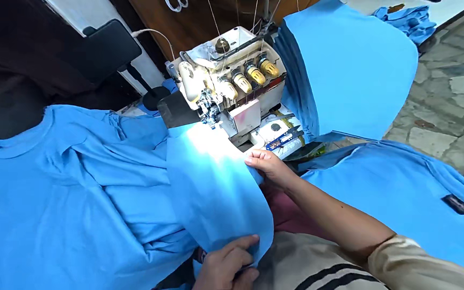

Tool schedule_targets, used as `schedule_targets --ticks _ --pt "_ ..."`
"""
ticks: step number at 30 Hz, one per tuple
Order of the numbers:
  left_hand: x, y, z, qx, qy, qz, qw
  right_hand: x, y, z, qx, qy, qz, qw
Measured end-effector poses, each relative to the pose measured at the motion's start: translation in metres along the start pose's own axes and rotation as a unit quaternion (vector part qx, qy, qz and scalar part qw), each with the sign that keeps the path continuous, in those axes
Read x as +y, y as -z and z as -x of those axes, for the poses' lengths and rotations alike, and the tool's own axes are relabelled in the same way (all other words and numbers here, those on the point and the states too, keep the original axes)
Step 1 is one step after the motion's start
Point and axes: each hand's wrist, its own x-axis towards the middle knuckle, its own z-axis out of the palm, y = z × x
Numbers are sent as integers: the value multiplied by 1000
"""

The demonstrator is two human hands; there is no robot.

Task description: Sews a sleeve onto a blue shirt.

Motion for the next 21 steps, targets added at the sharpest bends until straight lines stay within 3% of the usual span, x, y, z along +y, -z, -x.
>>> schedule_targets --ticks 12,21 --pt "1 -2 -23 -22 7 -64 998 6 -3 -4 31 -2 -12 999" --pt "3 4 -30 -4 30 -141 990 7 -5 3 9 -1 40 999"
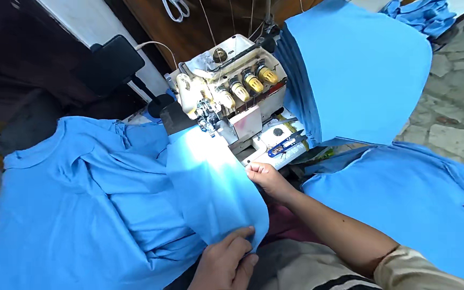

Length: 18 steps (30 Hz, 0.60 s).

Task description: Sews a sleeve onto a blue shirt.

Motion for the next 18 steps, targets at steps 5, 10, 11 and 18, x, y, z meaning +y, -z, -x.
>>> schedule_targets --ticks 5,10,11,18 --pt "27 44 3 18 -12 46 999 9 4 22 -61 -2 13 998" --pt "21 94 14 286 69 112 949 16 7 38 -102 -6 -42 994" --pt "8 108 16 341 80 120 929 17 7 40 -103 -9 -54 993" --pt "29 92 0 28 22 93 995 22 12 56 -104 -40 -67 992"
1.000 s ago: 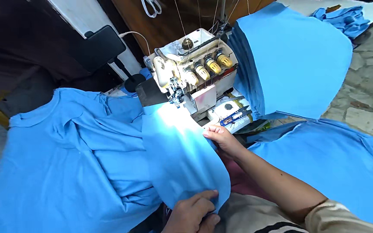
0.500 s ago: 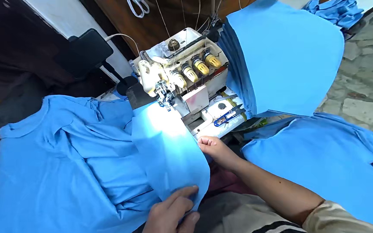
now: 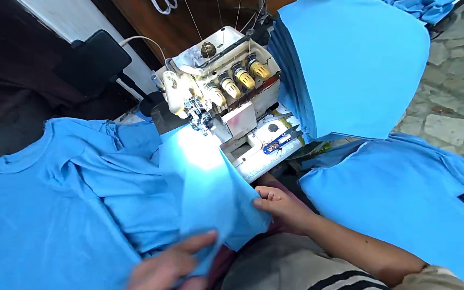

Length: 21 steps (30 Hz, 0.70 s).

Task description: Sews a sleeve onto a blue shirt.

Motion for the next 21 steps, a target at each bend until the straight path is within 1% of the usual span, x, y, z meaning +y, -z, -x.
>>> schedule_targets --ticks 1,2,3,5,6,7,9,10,12,13,14,15,16,17,19,20,21 --pt "-8 -16 -5 -25 -7 -76 997 2 2 0 2 -1 1 1000" --pt "-23 -27 -10 -8 -14 -157 988 4 3 1 4 -8 4 1000" --pt "-40 -30 -18 23 -13 -208 978 6 4 1 5 -16 4 1000" --pt "-67 -20 -43 91 12 -290 953 7 2 1 3 -17 -2 1000" --pt "-76 -12 -57 106 40 -313 943 7 0 1 1 -14 -1 1000" --pt "-86 -2 -71 103 82 -317 939 6 -1 0 -1 -9 4 1000" --pt "-105 25 -92 105 164 -248 949 6 -2 -1 2 -12 21 1000" --pt "-112 42 -97 126 199 -192 953 7 -3 0 7 -14 27 1000" --pt "-116 72 -95 225 238 -74 942 6 -5 3 13 -14 31 999" --pt "-107 83 -89 280 238 -18 930 7 -5 5 13 -13 33 999" --pt "-91 90 -78 315 217 29 923 9 -4 7 13 -15 35 999" --pt "-74 93 -63 321 172 62 929 11 -3 8 11 -18 36 999" --pt "-57 91 -44 295 114 87 945 12 -1 8 11 -21 33 999" --pt "-40 83 -25 246 70 90 962 12 -1 10 11 -19 26 999" --pt "-18 55 3 81 4 66 995 10 0 13 4 -8 6 1000" --pt "-10 32 8 11 -8 66 998 10 1 14 4 -2 -1 1000" --pt "-11 8 10 -40 -13 49 998 10 1 14 6 -1 -5 1000"
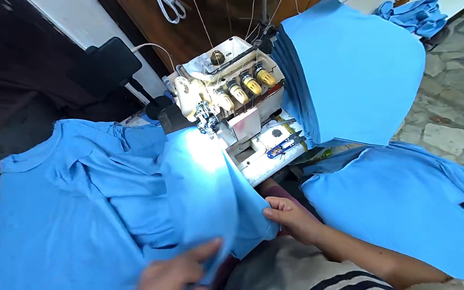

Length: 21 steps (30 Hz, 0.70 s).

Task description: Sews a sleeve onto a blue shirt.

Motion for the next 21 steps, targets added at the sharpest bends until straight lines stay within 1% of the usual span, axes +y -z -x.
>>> schedule_targets --ticks 1,3,4,5,8,12,17,21 --pt "-11 -24 1 -27 1 -30 999 1 1 0 5 -4 -3 1000" --pt "-39 -61 3 -27 15 -112 993 3 1 1 17 -20 -1 1000" --pt "-48 -71 3 -21 21 -135 990 4 -1 1 22 -29 1 999" --pt "-50 -74 3 -20 23 -142 989 4 -2 1 24 -32 0 999" --pt "-37 -67 -1 -37 13 -136 990 5 -8 7 27 -22 -14 999" --pt "-34 -73 -6 -49 23 -206 977 16 -7 6 53 -31 -26 998" --pt "-30 -74 -17 -69 29 -241 968 20 -5 1 62 -26 -25 997" --pt "-35 -72 -25 -62 23 -269 961 21 -5 -10 74 2 -29 997"
